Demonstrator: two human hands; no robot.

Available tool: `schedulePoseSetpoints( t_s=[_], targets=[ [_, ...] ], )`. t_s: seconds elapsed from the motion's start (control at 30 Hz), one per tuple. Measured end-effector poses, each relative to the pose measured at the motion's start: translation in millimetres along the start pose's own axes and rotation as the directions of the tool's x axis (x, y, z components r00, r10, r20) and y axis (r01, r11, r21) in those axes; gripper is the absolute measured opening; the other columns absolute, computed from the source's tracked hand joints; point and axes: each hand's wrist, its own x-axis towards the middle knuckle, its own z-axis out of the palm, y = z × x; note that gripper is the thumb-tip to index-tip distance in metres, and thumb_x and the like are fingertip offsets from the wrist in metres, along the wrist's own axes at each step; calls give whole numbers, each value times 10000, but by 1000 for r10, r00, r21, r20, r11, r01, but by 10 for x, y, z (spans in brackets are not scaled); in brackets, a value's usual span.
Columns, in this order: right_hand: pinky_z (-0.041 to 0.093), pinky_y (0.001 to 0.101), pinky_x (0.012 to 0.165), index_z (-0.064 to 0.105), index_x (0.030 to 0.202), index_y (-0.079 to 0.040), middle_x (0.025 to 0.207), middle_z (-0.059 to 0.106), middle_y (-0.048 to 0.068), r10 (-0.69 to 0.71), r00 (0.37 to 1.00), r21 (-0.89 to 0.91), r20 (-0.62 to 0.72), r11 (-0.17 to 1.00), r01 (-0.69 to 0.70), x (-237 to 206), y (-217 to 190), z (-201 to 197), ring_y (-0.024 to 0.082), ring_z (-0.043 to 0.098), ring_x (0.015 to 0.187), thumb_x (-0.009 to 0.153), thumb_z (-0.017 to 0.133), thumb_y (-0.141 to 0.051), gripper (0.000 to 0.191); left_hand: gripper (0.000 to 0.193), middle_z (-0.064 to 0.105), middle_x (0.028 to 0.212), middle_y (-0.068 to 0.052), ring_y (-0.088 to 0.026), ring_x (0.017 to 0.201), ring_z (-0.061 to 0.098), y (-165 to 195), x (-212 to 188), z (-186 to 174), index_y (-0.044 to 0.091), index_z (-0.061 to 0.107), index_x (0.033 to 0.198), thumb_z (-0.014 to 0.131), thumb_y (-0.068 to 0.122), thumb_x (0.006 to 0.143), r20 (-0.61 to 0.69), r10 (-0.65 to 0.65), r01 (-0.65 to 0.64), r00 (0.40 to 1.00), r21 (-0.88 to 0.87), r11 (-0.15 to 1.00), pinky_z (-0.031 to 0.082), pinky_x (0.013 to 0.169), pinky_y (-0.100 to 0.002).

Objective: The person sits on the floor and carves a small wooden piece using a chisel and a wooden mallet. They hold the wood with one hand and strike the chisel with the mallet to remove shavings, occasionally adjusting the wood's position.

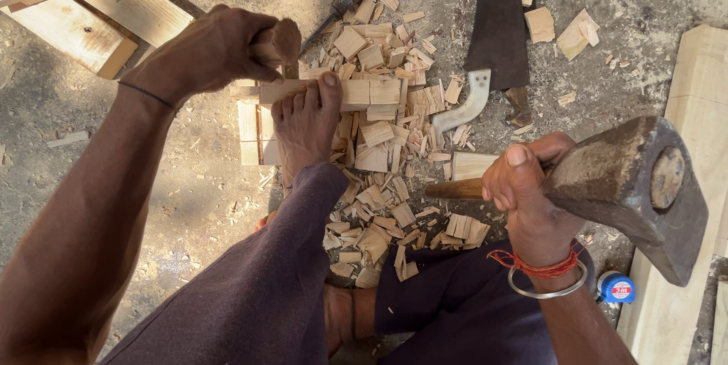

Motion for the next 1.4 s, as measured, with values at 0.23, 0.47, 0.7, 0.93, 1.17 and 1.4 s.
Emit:
schedulePoseSetpoints(
  t_s=[0.23,0.47,0.7,0.93,1.17,1.4],
  targets=[
    [472,296,528,450,1018,-73,592,454,8,-31,999,-1,-6,1000,31,-2,6,42,86,439,500,1144,588,-137,197,391,588,881,-28,-134,800,641,325,16,-311,16,599,1140,424,365,1171,-536,446,-576,716,-94,812,567,734,-329],
    [463,300,536,446,999,-69,603,443,10,-24,999,5,-30,1000,24,-8,-1,93,85,428,508,1143,591,-128,212,425,721,940,-65,-122,826,741,816,265,-168,18,685,1131,463,376,1190,-672,473,-789,570,-287,544,648,735,-258],
    [462,302,532,445,970,-74,599,438,10,-16,1000,3,-17,1000,16,11,34,73,82,419,502,1158,583,-125,239,471,514,626,5,-79,521,536,1260,473,214,71,644,942,581,507,1108,-762,284,-730,581,-334,596,438,459,-216],
    [462,300,531,446,974,-69,597,445,13,-27,1000,0,-6,1000,27,9,37,53,83,423,500,1159,571,-117,228,446,464,646,35,-67,562,512,1333,511,236,96,633,946,596,520,1079,-710,356,-748,608,-362,557,431,504,-208],
    [463,296,540,432,1059,-75,608,441,8,-10,999,-2,-40,1000,10,-6,51,31,81,424,512,1152,565,-114,167,271,621,642,17,-67,595,701,1461,570,270,101,675,862,749,311,1017,-760,228,-727,609,-420,543,640,571,-237],
    [465,296,538,438,1003,-55,612,447,14,-26,999,10,-23,1000,26,-16,63,23,79,417,511,1159,569,-125,216,329,738,1025,-43,-124,884,772,1529,748,560,77,645,1186,810,334,1065,-826,283,-842,487,-359,403,700,781,-248]
  ],
)
